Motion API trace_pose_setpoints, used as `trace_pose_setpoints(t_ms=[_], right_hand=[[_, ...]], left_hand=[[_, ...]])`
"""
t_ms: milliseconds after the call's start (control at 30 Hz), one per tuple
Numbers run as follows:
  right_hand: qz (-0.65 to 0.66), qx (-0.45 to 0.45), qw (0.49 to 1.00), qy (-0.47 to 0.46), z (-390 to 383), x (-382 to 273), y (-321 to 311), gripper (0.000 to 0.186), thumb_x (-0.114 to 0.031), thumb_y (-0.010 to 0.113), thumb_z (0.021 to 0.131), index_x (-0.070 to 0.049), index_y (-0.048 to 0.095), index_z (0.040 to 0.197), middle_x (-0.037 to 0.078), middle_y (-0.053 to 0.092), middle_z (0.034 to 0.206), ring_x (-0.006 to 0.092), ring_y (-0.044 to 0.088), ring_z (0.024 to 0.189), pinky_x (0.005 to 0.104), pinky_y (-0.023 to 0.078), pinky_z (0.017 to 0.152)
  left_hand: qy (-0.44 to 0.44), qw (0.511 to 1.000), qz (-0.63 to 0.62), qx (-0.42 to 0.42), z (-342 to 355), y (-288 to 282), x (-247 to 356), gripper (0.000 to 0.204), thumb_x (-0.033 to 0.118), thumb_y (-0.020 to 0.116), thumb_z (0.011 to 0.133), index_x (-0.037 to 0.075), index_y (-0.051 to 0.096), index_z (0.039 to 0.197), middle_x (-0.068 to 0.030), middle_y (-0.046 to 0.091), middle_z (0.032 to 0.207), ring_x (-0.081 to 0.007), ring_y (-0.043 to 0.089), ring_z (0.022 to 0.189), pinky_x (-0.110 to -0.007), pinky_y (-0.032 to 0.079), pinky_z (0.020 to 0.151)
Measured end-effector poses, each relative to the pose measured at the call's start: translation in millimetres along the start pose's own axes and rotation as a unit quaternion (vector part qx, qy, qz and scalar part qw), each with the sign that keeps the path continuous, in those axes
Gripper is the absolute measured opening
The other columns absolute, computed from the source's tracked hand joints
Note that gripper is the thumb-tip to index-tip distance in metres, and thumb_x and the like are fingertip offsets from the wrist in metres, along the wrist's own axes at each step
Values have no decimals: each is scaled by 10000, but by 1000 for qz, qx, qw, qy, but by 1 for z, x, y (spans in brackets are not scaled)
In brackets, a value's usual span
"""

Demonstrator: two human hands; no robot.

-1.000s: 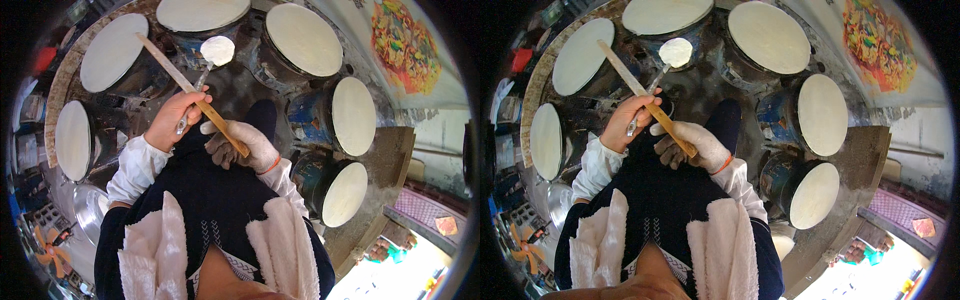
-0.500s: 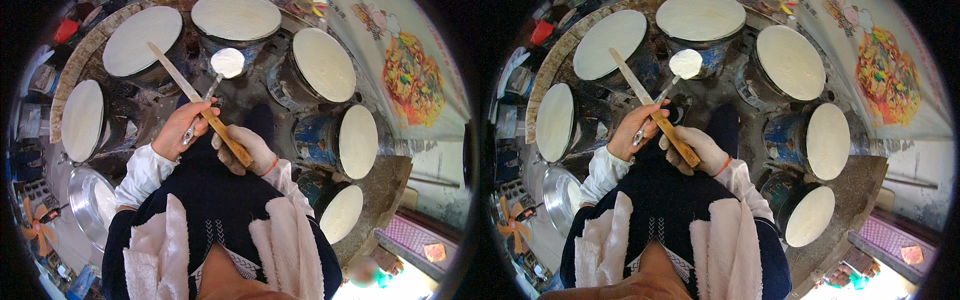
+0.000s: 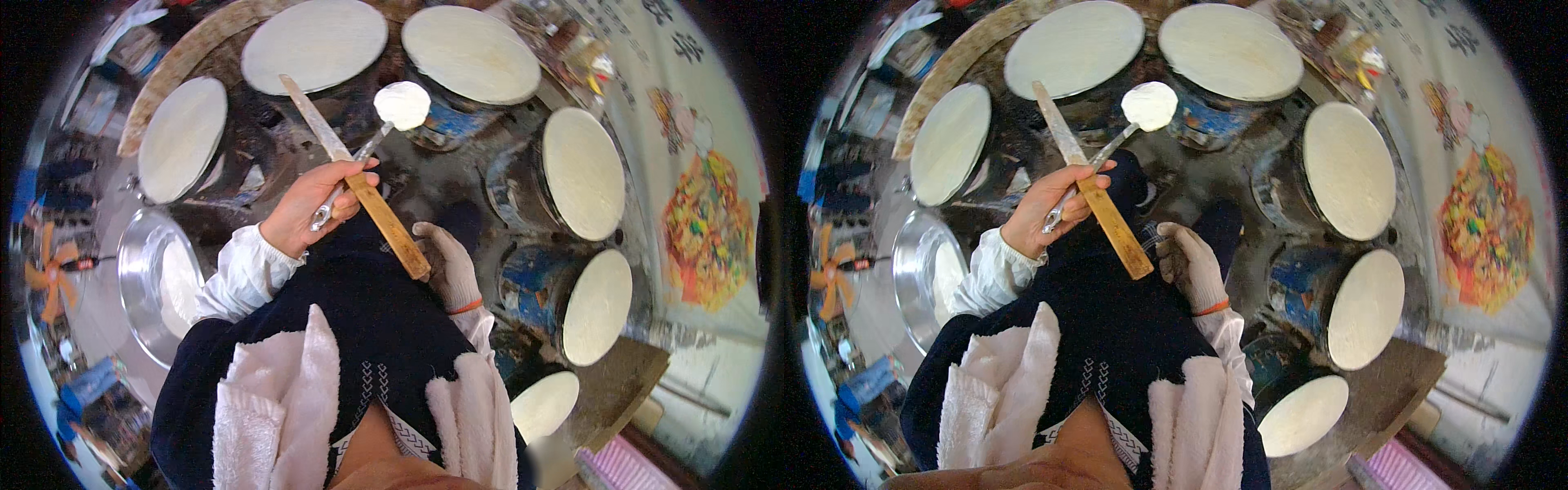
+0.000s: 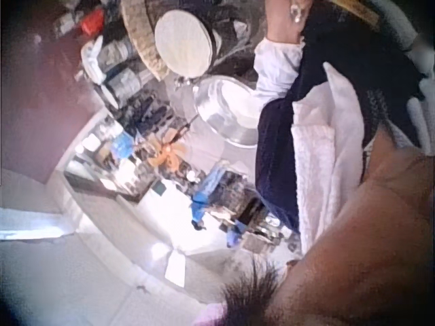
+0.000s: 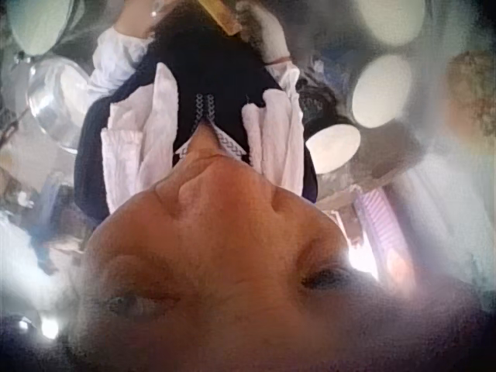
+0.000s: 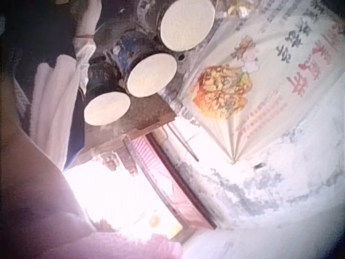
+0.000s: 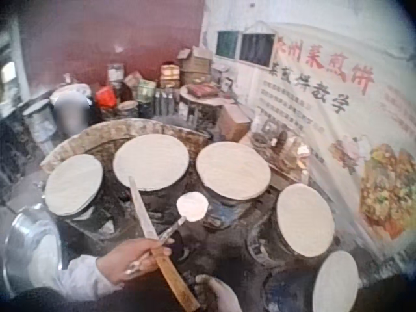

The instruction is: The person pours batter onto multiple hot griddles and spreads it into thin, round crepes using a wooden spreader. They continuously ladle batter from a large metal bowl and manage the cooking process across several griddles simultaneously.

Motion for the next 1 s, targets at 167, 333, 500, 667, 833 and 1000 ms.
trace_pose_setpoints(t_ms=[167,333,500,667,833,1000], right_hand=[[-22,2,999,27,4,1,22,271,-298,555,1011,-78,644,1142,36,640,822,137,555,583,273,426,508],[-66,1,996,52,9,-3,41,250,-290,640,963,-90,659,1110,23,640,810,133,562,587,285,423,506],[-106,-67,988,95,33,10,53,264,-288,555,1014,-68,644,1131,36,637,808,148,565,588,291,421,509],[-162,-102,978,86,53,7,77,279,-328,551,1007,-92,649,1120,19,627,824,129,537,588,275,407,508],[-223,-115,962,109,117,-27,99,269,-317,615,964,-77,663,1074,49,644,825,154,563,597,295,423,494],[-217,-63,974,-6,229,-70,123,283,-371,608,941,-94,623,1001,106,643,827,212,588,635,340,433,498]], left_hand=[[42,997,-66,-23,-35,-24,4,320,120,548,1005,-77,501,1252,-141,680,954,-94,478,493,-227,408,442],[120,987,-103,26,-81,-51,0,269,126,538,1006,-75,556,1184,-129,699,930,-83,473,488,-211,396,409],[188,970,-106,113,-122,-84,-8,361,169,518,1014,-74,506,1281,-50,644,882,-59,419,439,-184,387,358],[262,944,-162,120,-161,-112,-15,357,173,505,1027,-74,502,1285,-55,630,904,-54,429,455,-182,423,401],[331,902,-200,191,-188,-137,-15,401,152,507,1027,-76,459,1353,-63,619,966,-32,430,492,-170,417,408],[390,851,-205,286,-215,-132,-1,406,152,486,1030,-86,461,1359,-12,593,886,-8,391,466,-146,376,379]])
Point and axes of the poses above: each hand's wrist, its own z-axis towards the middle knuckle, its own y-axis out of the palm, x = y × z, the point moved 2 cm from there along z, towards the middle knuckle
